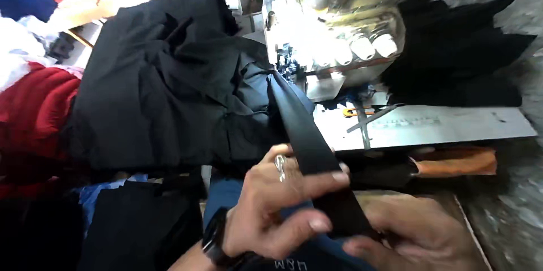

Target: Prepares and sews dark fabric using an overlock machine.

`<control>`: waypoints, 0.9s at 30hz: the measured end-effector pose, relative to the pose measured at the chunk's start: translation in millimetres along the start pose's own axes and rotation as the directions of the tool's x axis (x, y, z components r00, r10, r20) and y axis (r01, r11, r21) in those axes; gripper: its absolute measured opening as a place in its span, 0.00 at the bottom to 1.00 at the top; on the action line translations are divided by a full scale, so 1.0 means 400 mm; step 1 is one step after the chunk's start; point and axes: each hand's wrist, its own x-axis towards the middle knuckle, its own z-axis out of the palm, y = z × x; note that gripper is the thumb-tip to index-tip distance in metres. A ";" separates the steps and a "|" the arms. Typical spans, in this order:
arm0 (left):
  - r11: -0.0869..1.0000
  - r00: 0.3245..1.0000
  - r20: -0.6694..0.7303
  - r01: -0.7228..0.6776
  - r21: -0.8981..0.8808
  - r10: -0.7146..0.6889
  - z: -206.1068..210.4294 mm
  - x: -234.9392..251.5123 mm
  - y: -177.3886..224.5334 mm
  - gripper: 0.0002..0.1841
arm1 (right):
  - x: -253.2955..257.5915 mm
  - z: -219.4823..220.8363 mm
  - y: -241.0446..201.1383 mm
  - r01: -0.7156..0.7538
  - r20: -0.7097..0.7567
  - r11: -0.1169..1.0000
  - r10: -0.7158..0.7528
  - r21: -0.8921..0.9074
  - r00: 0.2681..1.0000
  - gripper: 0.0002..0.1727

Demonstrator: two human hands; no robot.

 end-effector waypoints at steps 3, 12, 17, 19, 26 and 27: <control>0.910 0.990 0.104 0.043 0.412 -0.093 -0.121 0.057 -0.048 0.17 | 0.008 -0.012 0.021 0.051 0.056 0.997 -0.048 -0.050 0.997 0.20; 0.412 0.699 0.468 -0.266 0.872 -0.541 -0.334 0.175 -0.090 0.04 | 0.076 -0.083 -0.003 0.126 0.072 0.984 -0.117 -0.126 0.990 0.18; 0.213 0.565 0.327 -0.260 0.942 -0.758 -0.397 0.177 0.135 0.12 | 0.258 -0.080 -0.081 -0.028 -0.088 0.994 0.037 0.106 0.995 0.09; 0.404 0.637 0.490 -0.290 0.868 -0.596 -0.367 0.167 0.232 0.15 | 0.349 -0.040 -0.093 0.154 -0.003 0.985 -0.155 0.077 0.988 0.09; 0.525 0.730 0.475 -0.187 0.830 -0.491 -0.350 0.186 0.333 0.09 | 0.383 0.075 -0.175 0.253 0.265 0.933 -0.184 -0.256 0.947 0.08; 0.526 0.732 0.475 -0.187 0.830 -0.489 -0.347 0.188 0.336 0.09 | 0.373 0.077 -0.173 0.255 0.291 0.922 -0.168 -0.291 0.942 0.08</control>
